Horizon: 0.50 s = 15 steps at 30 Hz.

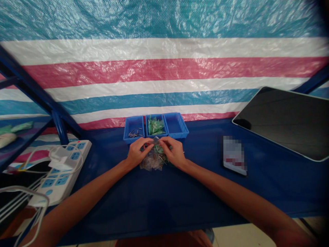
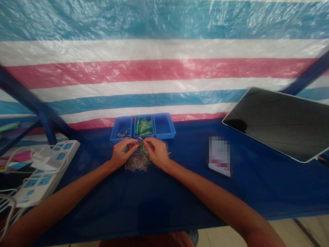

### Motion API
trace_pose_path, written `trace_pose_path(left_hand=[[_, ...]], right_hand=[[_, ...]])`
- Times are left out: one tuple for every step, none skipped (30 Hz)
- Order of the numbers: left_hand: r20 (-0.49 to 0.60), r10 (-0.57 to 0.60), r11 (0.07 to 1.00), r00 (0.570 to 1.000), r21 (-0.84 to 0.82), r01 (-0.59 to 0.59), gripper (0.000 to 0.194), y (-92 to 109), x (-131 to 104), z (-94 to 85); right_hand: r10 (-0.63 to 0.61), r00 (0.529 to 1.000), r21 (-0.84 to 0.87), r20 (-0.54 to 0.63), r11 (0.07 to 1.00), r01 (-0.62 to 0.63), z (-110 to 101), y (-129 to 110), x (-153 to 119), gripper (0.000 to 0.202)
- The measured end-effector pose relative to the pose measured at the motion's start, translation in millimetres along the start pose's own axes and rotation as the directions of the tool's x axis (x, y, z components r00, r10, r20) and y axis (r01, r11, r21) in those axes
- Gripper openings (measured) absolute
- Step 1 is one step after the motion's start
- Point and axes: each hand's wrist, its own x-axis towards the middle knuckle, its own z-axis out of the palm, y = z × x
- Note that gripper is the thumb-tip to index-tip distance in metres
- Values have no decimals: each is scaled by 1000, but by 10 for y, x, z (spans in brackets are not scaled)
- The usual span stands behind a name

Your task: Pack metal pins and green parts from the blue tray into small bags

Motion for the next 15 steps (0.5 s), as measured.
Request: trace_pose_path(left_hand=[[3,11,1000,1000,1,-11,19,3,-2,1],[8,22,1000,1000,4,-22,20,6,-3,1],[14,32,999,999,9,-33,20,8,-6,2],[21,42,999,999,13,-42,20,10,-7,3],[26,48,999,998,17,-49,20,11,-9,5],[28,50,998,998,21,-51,20,12,-9,6],[28,48,999,998,25,-48,20,13,-9,7],[23,40,999,999,28,-41,20,14,-7,7],[16,29,999,999,30,-30,20,17,-5,6],[8,19,999,1000,30,-19,19,20,-3,5],[0,11,1000,1000,28,-11,19,24,0,3],[-5,7,1000,1000,26,-7,18,28,3,0],[-8,7,1000,1000,24,-7,18,32,5,-3],[-7,11,1000,1000,23,-11,17,36,6,-7],[0,17,1000,1000,22,-17,17,39,7,-9]], right_hand=[[-3,1000,-10,-5,1000,3,-10,-2,7,22],[-4,1000,-19,-9,1000,4,-19,-3,12,22],[-4,1000,-26,-10,1000,4,-25,-4,15,22],[-2,1000,-31,-9,1000,1,-28,-4,15,22],[2,1000,-35,-9,999,-3,-28,-6,13,22],[8,1000,-35,-11,999,-8,-24,-8,8,22],[12,1000,-32,-14,999,-13,-18,-13,2,22],[15,1000,-26,-18,1000,-15,-11,-21,-5,23],[13,1000,-15,-21,1000,-14,-3,-30,-11,23],[9,1000,-3,-24,1000,-9,3,-42,-15,23],[3,1000,9,-26,1000,-3,7,-54,-17,23],[0,1000,15,-27,1000,1,7,-66,-15,23],[0,1000,16,-26,1000,0,5,-76,-11,23],[4,1000,13,-24,1000,-3,-1,-84,-4,23],[11,1000,8,-20,1000,-11,-8,-88,6,22]])
